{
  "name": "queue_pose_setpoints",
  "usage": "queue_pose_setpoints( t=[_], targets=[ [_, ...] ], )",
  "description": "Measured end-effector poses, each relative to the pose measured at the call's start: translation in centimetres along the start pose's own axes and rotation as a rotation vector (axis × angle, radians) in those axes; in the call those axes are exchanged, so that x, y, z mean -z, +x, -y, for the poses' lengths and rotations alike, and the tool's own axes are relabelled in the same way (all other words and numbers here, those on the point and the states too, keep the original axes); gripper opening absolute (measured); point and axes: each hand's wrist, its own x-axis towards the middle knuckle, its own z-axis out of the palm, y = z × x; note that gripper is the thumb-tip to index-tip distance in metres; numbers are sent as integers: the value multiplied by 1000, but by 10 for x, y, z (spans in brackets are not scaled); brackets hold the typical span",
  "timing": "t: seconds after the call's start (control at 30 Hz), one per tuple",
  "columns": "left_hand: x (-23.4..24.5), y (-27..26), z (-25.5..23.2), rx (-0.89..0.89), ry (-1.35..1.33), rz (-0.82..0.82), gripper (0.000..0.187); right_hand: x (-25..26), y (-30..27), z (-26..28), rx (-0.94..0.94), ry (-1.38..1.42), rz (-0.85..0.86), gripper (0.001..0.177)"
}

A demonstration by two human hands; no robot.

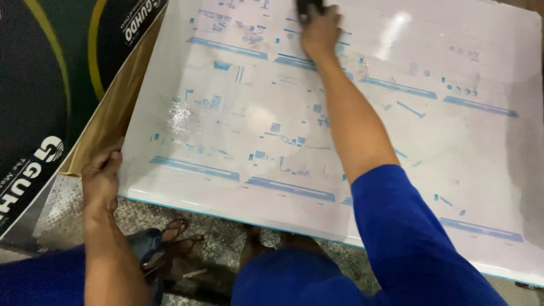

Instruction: Cleaning a large offset printing plate using a liquid solvent and a sponge.

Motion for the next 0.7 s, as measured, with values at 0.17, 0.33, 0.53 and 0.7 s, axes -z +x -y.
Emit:
queue_pose_setpoints(
  t=[0.17,0.33,0.53,0.7],
  targets=[
    [-13,-7,-19,74,4,-43,26,-11,-76,145,431,170,134,41],
    [-20,-17,-37,100,-39,-19,28,61,-112,108,876,191,374,43],
    [-15,-11,-30,89,38,36,28,129,-51,-154,608,-163,-9,54],
    [-28,-23,-52,113,160,-77,25,175,-55,-342,80,-371,-137,55]
  ],
)
